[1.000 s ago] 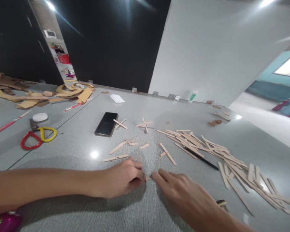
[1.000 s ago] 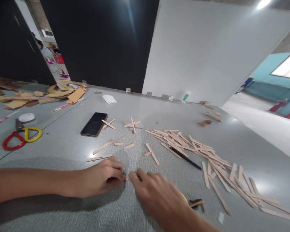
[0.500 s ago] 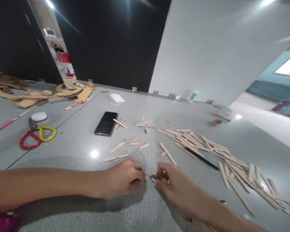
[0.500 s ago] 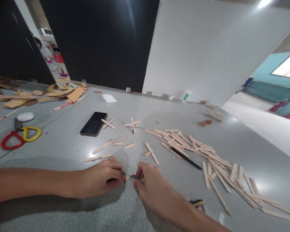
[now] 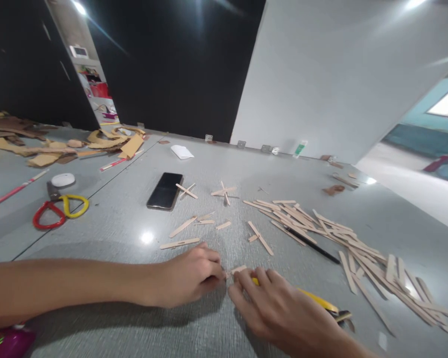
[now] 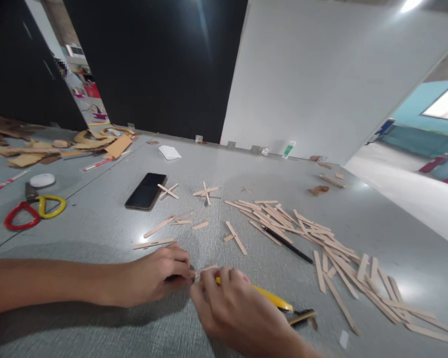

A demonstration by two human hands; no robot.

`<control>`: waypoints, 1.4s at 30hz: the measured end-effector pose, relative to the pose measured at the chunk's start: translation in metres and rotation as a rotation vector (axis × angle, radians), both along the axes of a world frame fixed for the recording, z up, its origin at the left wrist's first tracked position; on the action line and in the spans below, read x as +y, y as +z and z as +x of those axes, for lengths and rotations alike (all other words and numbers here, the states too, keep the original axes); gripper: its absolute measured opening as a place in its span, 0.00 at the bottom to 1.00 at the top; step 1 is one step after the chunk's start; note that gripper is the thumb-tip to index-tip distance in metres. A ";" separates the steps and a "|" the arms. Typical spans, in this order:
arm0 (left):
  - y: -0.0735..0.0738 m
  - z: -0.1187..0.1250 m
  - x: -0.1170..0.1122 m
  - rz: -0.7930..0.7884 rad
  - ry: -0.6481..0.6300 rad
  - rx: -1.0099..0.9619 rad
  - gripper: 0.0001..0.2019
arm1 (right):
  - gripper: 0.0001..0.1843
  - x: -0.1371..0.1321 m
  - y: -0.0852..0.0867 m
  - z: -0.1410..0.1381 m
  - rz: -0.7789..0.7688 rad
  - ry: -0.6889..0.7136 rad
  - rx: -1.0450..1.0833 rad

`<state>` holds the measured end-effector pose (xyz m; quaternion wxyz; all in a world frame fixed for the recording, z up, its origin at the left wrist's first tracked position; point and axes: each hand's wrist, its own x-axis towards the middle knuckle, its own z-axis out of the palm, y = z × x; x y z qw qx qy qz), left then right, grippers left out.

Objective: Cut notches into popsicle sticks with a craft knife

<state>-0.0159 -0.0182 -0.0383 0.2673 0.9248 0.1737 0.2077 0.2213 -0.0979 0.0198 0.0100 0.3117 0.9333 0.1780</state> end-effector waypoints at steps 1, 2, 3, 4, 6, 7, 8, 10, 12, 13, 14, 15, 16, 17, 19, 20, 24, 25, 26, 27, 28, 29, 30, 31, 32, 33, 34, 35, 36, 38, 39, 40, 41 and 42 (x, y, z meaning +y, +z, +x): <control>0.000 0.000 0.000 0.001 -0.001 -0.001 0.09 | 0.14 0.000 -0.001 0.001 -0.018 0.006 0.008; 0.000 0.000 0.000 0.002 -0.002 -0.002 0.08 | 0.13 0.001 -0.003 0.003 -0.049 -0.003 0.027; 0.000 0.000 0.001 0.003 -0.003 -0.005 0.08 | 0.13 0.002 -0.004 0.005 -0.092 -0.031 0.056; -0.001 0.000 0.001 0.005 -0.003 -0.009 0.09 | 0.13 0.003 -0.004 0.006 -0.146 -0.076 0.095; -0.001 0.000 0.001 0.008 -0.004 -0.022 0.09 | 0.12 0.007 -0.003 0.008 -0.278 -0.209 0.204; 0.000 0.000 0.000 0.009 -0.005 -0.030 0.08 | 0.10 0.010 -0.001 0.008 -0.353 -0.285 0.265; 0.000 0.000 0.000 0.011 -0.005 -0.037 0.08 | 0.09 0.013 0.000 0.008 -0.428 -0.363 0.326; 0.000 0.001 -0.001 0.015 -0.001 -0.048 0.08 | 0.08 0.021 0.005 0.005 -0.570 -0.512 0.432; -0.001 0.002 -0.001 0.019 0.017 -0.050 0.09 | 0.11 0.027 0.010 0.000 -0.709 -0.653 0.513; -0.001 0.003 -0.002 0.020 0.029 -0.047 0.09 | 0.11 0.030 0.013 -0.003 -0.788 -0.721 0.548; -0.001 0.003 -0.002 0.020 0.038 -0.044 0.10 | 0.11 0.032 0.015 -0.006 -0.875 -0.783 0.580; -0.001 0.004 -0.002 0.020 0.045 -0.040 0.10 | 0.10 0.033 0.018 -0.008 -0.963 -0.837 0.610; -0.001 0.004 -0.002 0.019 0.047 -0.036 0.10 | 0.10 0.034 0.020 -0.010 -1.047 -0.879 0.638; -0.001 0.004 -0.002 0.018 0.048 -0.033 0.10 | 0.10 0.034 0.022 -0.012 -1.118 -0.913 0.666; -0.001 0.003 -0.002 0.015 0.047 -0.028 0.11 | 0.11 0.035 0.025 -0.013 -1.207 -0.959 0.718; -0.001 0.003 -0.002 0.012 0.049 -0.026 0.10 | 0.11 0.035 0.026 -0.014 -1.231 -0.976 0.741; 0.001 0.003 -0.004 -0.008 0.052 -0.015 0.09 | 0.09 0.036 0.029 -0.015 -1.305 -1.023 0.783; 0.002 0.002 -0.004 -0.016 0.054 -0.011 0.09 | 0.08 0.036 0.030 -0.015 -1.327 -1.025 0.780; 0.002 0.003 -0.004 -0.027 0.060 -0.007 0.08 | 0.06 0.037 0.031 -0.015 -1.342 -1.021 0.772; 0.003 0.003 -0.004 -0.039 0.071 -0.002 0.08 | 0.05 0.037 0.031 -0.014 -1.345 -1.008 0.760; 0.004 0.003 -0.004 -0.053 0.087 0.003 0.07 | 0.04 0.038 0.031 -0.012 -1.326 -0.990 0.748; 0.005 0.003 -0.004 -0.067 0.107 0.007 0.07 | 0.04 0.038 0.030 -0.008 -1.276 -0.969 0.740; 0.007 0.003 -0.004 -0.080 0.131 0.011 0.06 | 0.04 0.039 0.029 -0.003 -1.197 -0.948 0.736; 0.009 0.003 -0.004 -0.094 0.154 0.014 0.05 | 0.04 0.040 0.027 0.004 -1.089 -0.927 0.738; 0.011 0.003 -0.005 -0.107 0.173 0.017 0.04 | 0.04 0.041 0.024 0.011 -0.960 -0.906 0.743; 0.013 0.002 -0.005 -0.121 0.188 0.022 0.04 | 0.04 0.041 0.020 0.019 -0.827 -0.884 0.747; 0.015 0.002 -0.006 -0.135 0.198 0.029 0.04 | 0.04 0.041 0.015 0.026 -0.705 -0.856 0.746; 0.018 0.001 -0.007 -0.150 0.204 0.038 0.05 | 0.05 0.041 0.010 0.033 -0.610 -0.826 0.740; 0.020 0.001 -0.008 -0.165 0.206 0.050 0.06 | 0.06 0.041 0.005 0.038 -0.539 -0.797 0.733; 0.028 -0.001 -0.010 -0.200 0.219 0.076 0.08 | 0.09 0.039 -0.003 0.043 -0.458 -0.743 0.724; 0.033 -0.003 -0.010 -0.223 0.231 0.090 0.09 | 0.11 0.039 -0.005 0.043 -0.435 -0.717 0.729; 0.040 -0.004 -0.010 -0.249 0.243 0.102 0.08 | 0.13 0.038 -0.005 0.040 -0.416 -0.688 0.742; 0.048 -0.005 -0.011 -0.277 0.255 0.112 0.08 | 0.15 0.037 -0.003 0.037 -0.404 -0.656 0.762; 0.057 -0.006 -0.012 -0.314 0.259 0.112 0.07 | 0.16 0.035 0.001 0.031 -0.399 -0.626 0.785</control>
